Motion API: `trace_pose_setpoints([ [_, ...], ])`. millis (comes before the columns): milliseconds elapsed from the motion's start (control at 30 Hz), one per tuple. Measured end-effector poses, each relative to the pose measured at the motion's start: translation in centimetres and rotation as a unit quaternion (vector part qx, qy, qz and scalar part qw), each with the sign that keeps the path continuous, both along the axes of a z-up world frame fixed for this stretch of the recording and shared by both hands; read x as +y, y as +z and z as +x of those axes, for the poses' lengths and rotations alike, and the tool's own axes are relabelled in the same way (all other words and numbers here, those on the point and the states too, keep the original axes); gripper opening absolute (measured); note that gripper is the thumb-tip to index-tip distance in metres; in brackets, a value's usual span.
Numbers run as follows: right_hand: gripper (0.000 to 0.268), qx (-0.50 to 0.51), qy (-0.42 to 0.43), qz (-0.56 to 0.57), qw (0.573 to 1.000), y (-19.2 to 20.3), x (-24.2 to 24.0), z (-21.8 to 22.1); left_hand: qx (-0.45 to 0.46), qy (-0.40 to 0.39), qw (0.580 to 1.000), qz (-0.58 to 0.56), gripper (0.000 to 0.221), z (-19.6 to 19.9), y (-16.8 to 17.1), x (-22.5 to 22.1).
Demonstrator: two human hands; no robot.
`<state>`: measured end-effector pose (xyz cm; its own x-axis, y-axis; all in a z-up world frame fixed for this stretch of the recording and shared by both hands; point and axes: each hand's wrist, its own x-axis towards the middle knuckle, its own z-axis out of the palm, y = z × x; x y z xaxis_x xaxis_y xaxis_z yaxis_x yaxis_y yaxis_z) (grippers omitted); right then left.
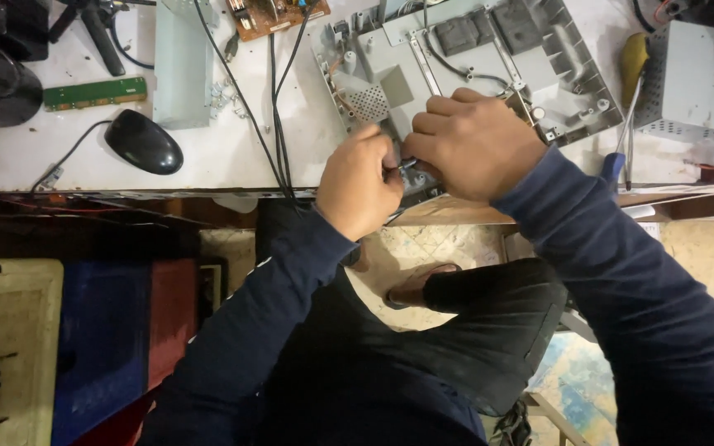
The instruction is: Disconnecting internal wires and cables from an electronic device chassis during repair or disassembly
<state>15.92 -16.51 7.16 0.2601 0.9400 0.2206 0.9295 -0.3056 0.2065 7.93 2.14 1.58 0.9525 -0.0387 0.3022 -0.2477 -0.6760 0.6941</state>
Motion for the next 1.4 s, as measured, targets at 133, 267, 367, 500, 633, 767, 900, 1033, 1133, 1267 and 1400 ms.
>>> trace_pose_setpoints([
  [133,0.015,0.01,0.015,0.024,1.0,-1.6,-0.2,0.7,-0.002,-0.008,1.0,0.029,0.018,-0.1,0.8,-0.4],
  [267,0.012,0.028,0.026,0.036,0.999,-0.9,0.1,0.3,0.008,-0.011,0.997,0.077,0.018,-0.2,1.4,-0.5],
  [367,0.015,0.019,0.009,0.033,0.999,-0.1,0.0,0.1,0.01,-0.014,0.996,0.09,0.015,-0.2,1.1,-0.6],
  [500,0.017,0.061,-0.03,0.015,0.998,0.5,-0.5,-0.3,0.004,-0.026,0.998,0.057,0.011,-0.8,0.7,0.4],
  [633,0.011,0.035,-0.027,0.021,0.999,0.3,-0.6,-0.3,0.014,-0.043,0.999,0.025,0.007,-1.3,1.3,0.6],
  [767,0.016,0.069,-0.001,-0.003,0.998,2.1,-0.3,-0.2,0.026,-0.016,1.0,0.004,0.012,-1.2,1.5,0.3],
  [900,0.027,0.128,-0.006,-0.014,0.992,1.5,-0.5,0.6,0.016,-0.029,0.999,-0.005,0.001,-1.4,1.4,0.3],
  [1033,0.024,0.191,-0.041,-0.02,0.981,1.2,-0.6,0.6,-0.003,-0.029,1.0,-0.004,0.01,-1.2,1.2,0.4],
  [1133,0.017,0.186,-0.05,0.0,0.981,1.5,-0.4,-0.2,0.006,-0.027,1.0,-0.004,0.016,-1.1,1.1,0.5],
  [1267,0.013,0.188,-0.092,0.017,0.978,1.5,-0.3,-0.9,0.005,-0.04,0.999,0.008,0.008,-0.9,1.2,0.5],
  [1400,0.011,0.179,-0.082,0.023,0.98,1.6,-0.3,-1.0,0.028,-0.032,0.998,0.056,0.012,-0.3,0.8,0.3],
])
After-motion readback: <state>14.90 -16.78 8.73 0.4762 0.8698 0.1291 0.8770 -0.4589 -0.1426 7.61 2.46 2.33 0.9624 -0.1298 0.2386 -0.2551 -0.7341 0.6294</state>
